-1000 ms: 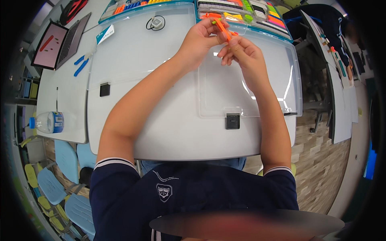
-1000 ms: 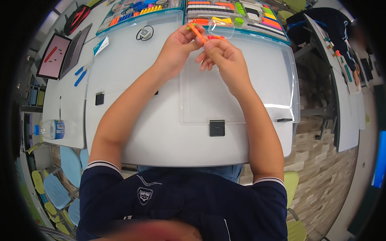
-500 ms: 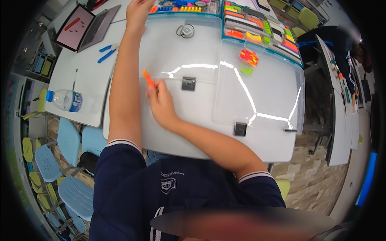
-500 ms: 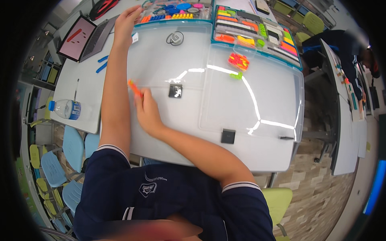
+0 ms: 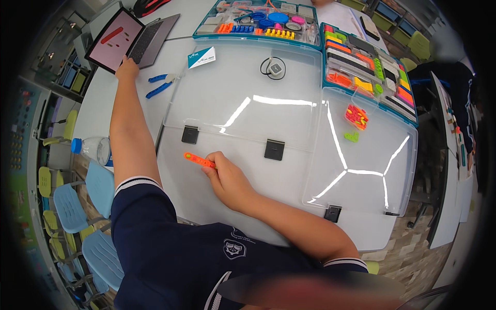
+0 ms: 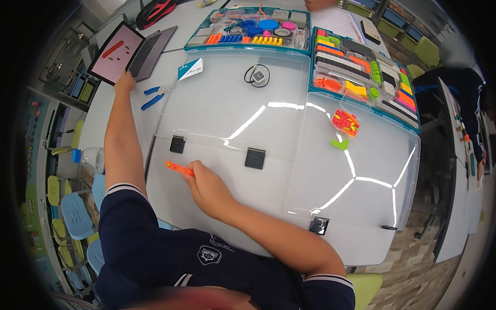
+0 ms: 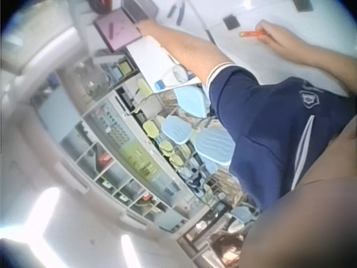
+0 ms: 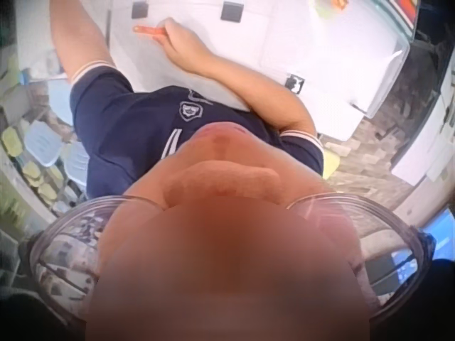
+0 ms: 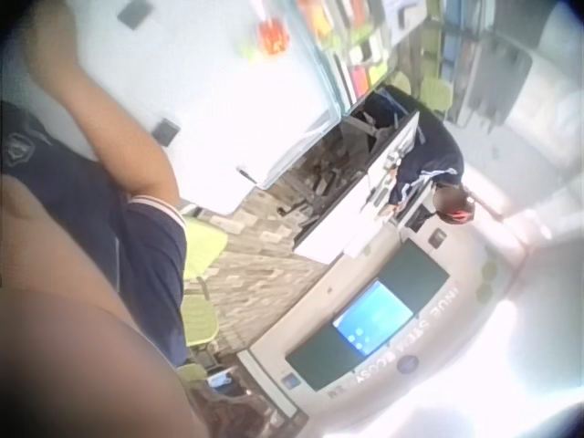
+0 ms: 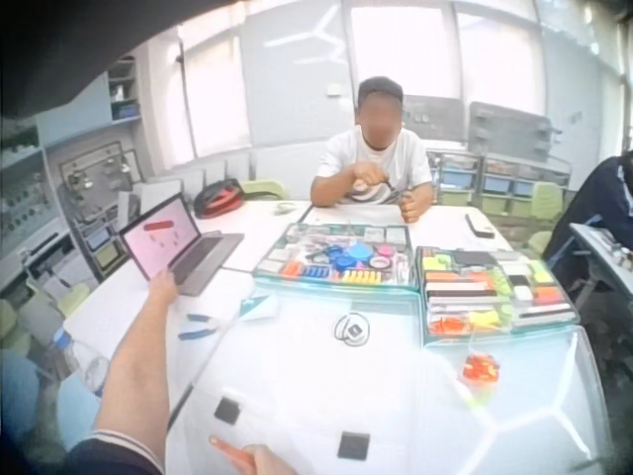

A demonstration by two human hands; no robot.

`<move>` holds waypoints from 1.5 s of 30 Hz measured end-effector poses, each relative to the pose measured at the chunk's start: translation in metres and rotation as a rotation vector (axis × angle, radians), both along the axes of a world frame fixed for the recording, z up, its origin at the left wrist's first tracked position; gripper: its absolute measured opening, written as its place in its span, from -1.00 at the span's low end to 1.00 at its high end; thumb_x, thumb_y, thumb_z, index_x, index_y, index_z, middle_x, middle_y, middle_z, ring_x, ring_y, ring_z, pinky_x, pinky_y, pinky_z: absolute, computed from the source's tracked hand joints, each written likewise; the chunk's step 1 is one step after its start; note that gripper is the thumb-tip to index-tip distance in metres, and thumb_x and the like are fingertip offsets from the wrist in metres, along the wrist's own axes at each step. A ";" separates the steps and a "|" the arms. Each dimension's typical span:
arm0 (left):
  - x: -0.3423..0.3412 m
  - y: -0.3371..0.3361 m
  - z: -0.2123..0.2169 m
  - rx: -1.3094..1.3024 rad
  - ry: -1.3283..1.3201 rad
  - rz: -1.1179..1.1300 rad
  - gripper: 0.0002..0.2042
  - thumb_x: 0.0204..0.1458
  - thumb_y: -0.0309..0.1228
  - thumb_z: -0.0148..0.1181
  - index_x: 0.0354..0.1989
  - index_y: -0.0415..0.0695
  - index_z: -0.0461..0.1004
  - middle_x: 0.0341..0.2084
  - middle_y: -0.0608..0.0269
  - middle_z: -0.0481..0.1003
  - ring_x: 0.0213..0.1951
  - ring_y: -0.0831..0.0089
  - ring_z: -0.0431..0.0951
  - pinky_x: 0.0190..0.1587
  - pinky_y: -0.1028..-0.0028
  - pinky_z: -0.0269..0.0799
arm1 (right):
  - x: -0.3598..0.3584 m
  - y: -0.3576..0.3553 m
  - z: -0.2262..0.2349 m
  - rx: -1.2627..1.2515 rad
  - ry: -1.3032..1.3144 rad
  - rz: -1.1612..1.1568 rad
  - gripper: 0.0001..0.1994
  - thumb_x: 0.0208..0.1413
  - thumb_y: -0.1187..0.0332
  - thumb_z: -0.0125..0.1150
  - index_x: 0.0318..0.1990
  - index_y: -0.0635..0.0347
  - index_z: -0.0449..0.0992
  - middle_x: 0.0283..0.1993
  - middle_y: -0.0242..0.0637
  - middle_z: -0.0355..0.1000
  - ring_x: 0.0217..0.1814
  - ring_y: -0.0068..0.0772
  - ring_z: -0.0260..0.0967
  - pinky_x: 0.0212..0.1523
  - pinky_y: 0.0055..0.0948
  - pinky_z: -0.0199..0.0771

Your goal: The person assembles small colorful plastic pieces by snapping them together on a white table. They repeatedly pick up pieces from a clear organizer, connect them, and occasionally reference a laptop screen showing a diagram.

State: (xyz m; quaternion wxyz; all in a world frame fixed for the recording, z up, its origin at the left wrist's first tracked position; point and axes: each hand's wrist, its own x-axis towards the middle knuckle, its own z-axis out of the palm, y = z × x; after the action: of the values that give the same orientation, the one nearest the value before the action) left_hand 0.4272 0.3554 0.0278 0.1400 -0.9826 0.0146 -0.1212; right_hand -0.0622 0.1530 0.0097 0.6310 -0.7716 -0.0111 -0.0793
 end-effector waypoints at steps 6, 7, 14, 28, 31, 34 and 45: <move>0.015 0.022 0.000 0.006 0.030 0.053 -0.55 0.14 -0.40 -0.09 0.26 -0.02 0.28 0.44 0.48 -0.06 0.15 0.18 0.46 0.07 0.17 0.43 | 0.002 0.000 0.003 -0.021 -0.004 0.006 -0.83 0.30 0.35 0.02 -0.11 0.26 0.28 -0.42 -0.09 0.35 -0.42 -0.13 0.34 -0.35 -0.26 0.33; 0.017 0.024 0.001 0.014 0.018 0.056 -0.54 0.14 -0.41 -0.10 0.26 -0.01 0.28 0.45 0.50 -0.07 0.15 0.19 0.46 0.08 0.17 0.43 | 0.002 -0.001 0.003 -0.016 0.003 0.012 -0.83 0.29 0.35 0.03 -0.11 0.26 0.28 -0.41 -0.09 0.36 -0.42 -0.13 0.34 -0.35 -0.26 0.33; 0.045 0.050 0.003 0.093 0.137 0.099 -0.53 0.13 -0.41 -0.12 0.27 -0.07 0.27 0.46 0.48 -0.11 0.16 0.19 0.46 0.08 0.15 0.42 | 0.002 -0.002 0.000 -0.008 -0.009 0.005 -0.83 0.27 0.38 0.07 -0.11 0.26 0.29 -0.41 -0.11 0.37 -0.44 -0.14 0.35 -0.38 -0.29 0.35; 0.054 0.072 0.018 0.052 -0.021 0.108 -0.56 0.14 -0.42 -0.14 0.23 -0.06 0.28 0.46 0.44 -0.14 0.14 0.19 0.47 0.00 0.11 0.48 | 0.002 -0.002 0.008 -0.012 0.097 0.015 -0.83 0.26 0.36 0.07 -0.15 0.27 0.32 -0.39 -0.06 0.38 -0.38 -0.02 0.37 -0.35 -0.20 0.38; 0.073 0.081 0.002 0.070 0.052 -0.003 -0.60 0.16 -0.43 -0.19 0.19 -0.05 0.31 0.45 0.46 -0.08 0.20 0.22 0.41 0.09 0.07 0.41 | 0.002 -0.003 0.007 -0.015 0.098 0.017 -0.83 0.26 0.36 0.07 -0.14 0.27 0.32 -0.40 -0.06 0.38 -0.39 -0.02 0.37 -0.35 -0.20 0.38; 0.085 0.085 -0.010 0.034 0.142 -0.030 -0.58 0.17 -0.40 -0.23 0.21 -0.05 0.31 0.43 0.47 -0.03 0.25 0.23 0.35 0.15 0.07 0.34 | 0.002 -0.002 0.006 -0.025 0.061 0.003 -0.83 0.26 0.36 0.08 -0.13 0.27 0.31 -0.41 -0.09 0.36 -0.42 -0.12 0.35 -0.38 -0.26 0.36; 0.044 0.063 0.016 -0.067 -0.023 0.197 -0.54 0.10 -0.41 -0.14 0.22 -0.07 0.32 0.44 0.42 -0.02 0.13 0.18 0.47 -0.01 0.11 0.46 | 0.002 -0.002 0.001 -0.033 0.013 -0.009 -0.82 0.27 0.37 0.10 -0.10 0.25 0.30 -0.43 -0.18 0.34 -0.51 -0.33 0.29 -0.44 -0.40 0.33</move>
State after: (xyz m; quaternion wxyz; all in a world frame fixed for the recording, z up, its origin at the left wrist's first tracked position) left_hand 0.4714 0.4179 0.0441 0.1186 -0.9819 -0.0877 -0.1184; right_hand -0.0606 0.1513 0.0108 0.6179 -0.7825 -0.0050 -0.0769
